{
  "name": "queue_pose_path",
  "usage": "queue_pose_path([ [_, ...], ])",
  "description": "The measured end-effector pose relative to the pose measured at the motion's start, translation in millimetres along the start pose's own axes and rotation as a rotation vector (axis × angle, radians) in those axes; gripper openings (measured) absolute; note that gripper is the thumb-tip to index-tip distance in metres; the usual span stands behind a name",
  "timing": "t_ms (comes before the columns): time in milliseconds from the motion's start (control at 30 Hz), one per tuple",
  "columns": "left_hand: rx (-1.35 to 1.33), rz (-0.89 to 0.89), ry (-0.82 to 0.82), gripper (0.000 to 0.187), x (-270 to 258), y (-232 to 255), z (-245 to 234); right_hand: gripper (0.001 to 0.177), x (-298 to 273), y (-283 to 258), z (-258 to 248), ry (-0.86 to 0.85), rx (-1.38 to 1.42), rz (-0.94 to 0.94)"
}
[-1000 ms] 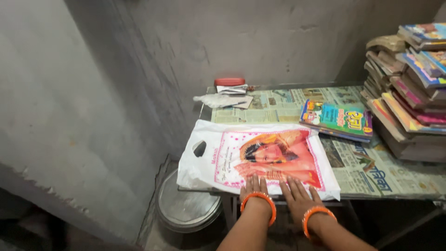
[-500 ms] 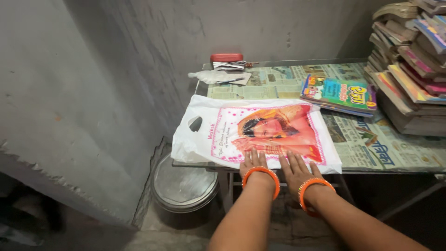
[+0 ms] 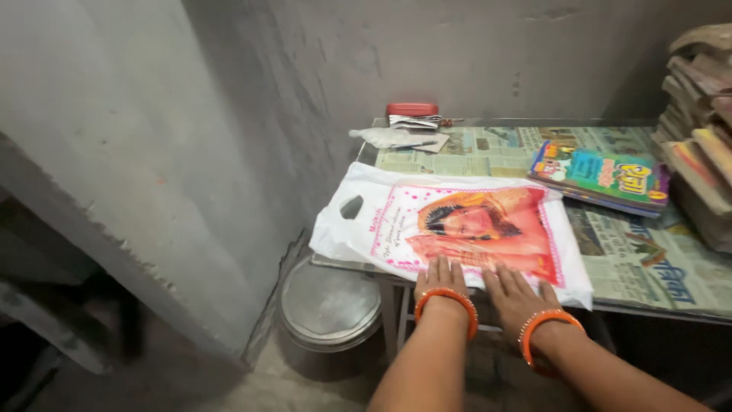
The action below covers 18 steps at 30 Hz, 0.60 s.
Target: The person moves books and small boxes from a shelf to a table, arranging them in a stack. The person handles books, a plastic bag, and several small boxes, placing them on a table covered with newspaper.
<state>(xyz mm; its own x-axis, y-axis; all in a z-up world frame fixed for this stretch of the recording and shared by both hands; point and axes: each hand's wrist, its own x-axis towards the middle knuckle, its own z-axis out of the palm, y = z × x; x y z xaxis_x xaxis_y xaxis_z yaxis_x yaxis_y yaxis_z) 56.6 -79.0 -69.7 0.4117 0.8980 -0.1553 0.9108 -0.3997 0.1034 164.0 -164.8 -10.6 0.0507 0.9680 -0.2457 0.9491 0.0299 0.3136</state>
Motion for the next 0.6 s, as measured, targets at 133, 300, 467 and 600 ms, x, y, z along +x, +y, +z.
queue_pose_path([
  [133,0.009,0.025,-0.105,0.109,-34,13,-24,0.091,-23,3,-7,-0.018,0.157,0.039],
  [300,-0.002,0.013,-0.048,0.107,-82,36,-68,0.086,-76,4,-21,0.025,0.216,0.074],
  [467,0.113,0.11,-0.035,0.104,-114,81,-100,0.079,-128,28,-39,0.114,0.17,0.116],
  [600,0.08,0.212,0.371,0.082,-135,123,-132,0.08,-173,63,-70,0.158,0.139,0.223],
])
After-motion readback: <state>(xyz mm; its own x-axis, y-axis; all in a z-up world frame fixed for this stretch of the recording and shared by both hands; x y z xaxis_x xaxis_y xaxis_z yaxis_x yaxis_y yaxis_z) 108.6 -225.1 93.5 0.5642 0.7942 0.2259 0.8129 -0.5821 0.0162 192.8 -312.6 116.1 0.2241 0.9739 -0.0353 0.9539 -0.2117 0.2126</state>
